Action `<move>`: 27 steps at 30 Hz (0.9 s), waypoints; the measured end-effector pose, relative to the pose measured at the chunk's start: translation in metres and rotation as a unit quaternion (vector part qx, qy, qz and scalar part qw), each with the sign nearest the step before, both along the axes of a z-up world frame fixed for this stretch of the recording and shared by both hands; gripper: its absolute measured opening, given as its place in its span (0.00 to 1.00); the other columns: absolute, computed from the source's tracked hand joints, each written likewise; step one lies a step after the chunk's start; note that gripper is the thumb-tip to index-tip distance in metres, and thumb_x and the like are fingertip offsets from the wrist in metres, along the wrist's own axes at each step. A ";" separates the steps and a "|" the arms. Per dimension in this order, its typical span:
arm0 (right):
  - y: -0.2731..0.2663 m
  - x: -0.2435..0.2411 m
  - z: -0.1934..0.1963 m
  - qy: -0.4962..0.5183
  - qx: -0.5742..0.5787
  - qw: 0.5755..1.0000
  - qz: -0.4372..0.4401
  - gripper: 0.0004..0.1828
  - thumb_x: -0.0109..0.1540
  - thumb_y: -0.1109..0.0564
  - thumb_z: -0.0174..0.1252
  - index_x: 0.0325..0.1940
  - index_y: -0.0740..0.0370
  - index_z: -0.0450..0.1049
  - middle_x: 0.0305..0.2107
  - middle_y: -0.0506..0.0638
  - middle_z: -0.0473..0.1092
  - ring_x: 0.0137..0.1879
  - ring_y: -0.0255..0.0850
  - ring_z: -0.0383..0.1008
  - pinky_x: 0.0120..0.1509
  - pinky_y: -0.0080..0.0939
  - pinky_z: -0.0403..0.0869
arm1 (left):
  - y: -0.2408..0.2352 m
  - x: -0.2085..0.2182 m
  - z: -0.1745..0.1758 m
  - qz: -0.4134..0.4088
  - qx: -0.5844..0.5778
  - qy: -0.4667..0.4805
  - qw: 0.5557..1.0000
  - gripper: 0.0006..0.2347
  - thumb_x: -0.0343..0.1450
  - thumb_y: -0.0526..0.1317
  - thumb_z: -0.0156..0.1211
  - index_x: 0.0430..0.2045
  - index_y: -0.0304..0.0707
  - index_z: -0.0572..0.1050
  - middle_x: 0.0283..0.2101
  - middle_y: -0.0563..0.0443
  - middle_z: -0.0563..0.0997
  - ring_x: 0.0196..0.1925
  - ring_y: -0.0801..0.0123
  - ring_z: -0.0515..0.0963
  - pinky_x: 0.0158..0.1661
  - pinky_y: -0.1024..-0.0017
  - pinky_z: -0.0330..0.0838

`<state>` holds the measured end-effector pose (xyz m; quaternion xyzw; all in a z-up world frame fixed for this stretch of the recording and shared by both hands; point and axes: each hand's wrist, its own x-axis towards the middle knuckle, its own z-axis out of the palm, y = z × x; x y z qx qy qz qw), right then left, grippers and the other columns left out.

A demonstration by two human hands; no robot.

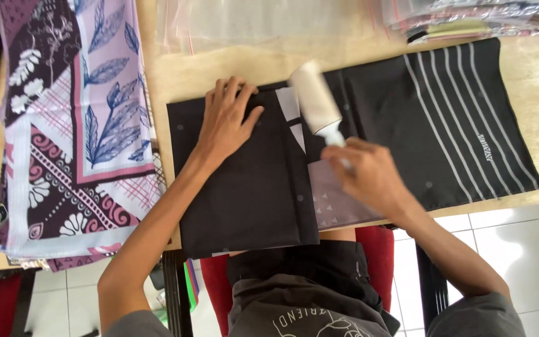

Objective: The person uses a lint roller to clean a black piece of clothing laid out on a wooden table. They roll the tool back and forth across the fabric surface to remove lint, then fold the garment and continue cleaning the folded sections.

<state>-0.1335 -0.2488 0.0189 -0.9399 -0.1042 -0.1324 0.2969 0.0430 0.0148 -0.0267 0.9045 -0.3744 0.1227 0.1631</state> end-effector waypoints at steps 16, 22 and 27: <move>0.031 0.024 -0.003 0.023 -0.058 0.998 -0.027 0.10 0.63 0.50 0.64 0.32 0.53 0.72 0.18 0.47 0.61 0.19 0.48 0.67 0.26 0.45 0.64 | 0.073 0.031 0.034 -0.001 0.016 0.062 0.998 0.09 0.75 0.43 0.64 0.30 0.42 0.73 0.38 0.53 0.67 0.47 0.53 0.70 0.45 0.48 0.68; 0.033 0.032 -0.007 0.006 -0.029 0.999 -0.025 0.12 0.62 0.56 0.63 0.28 0.52 0.66 0.19 0.46 0.59 0.19 0.48 0.66 0.25 0.42 0.63 | 0.092 0.026 0.040 -0.017 -0.030 0.053 0.998 0.09 0.78 0.38 0.62 0.28 0.38 0.72 0.38 0.50 0.66 0.48 0.54 0.69 0.44 0.53 0.68; 0.038 0.040 -0.005 0.012 0.021 1.000 0.006 0.13 0.61 0.60 0.63 0.27 0.53 0.65 0.19 0.48 0.62 0.19 0.48 0.67 0.26 0.44 0.64 | 0.096 0.027 0.036 -0.035 -0.072 0.032 0.996 0.11 0.81 0.38 0.57 0.28 0.37 0.71 0.36 0.51 0.66 0.46 0.57 0.68 0.44 0.58 0.67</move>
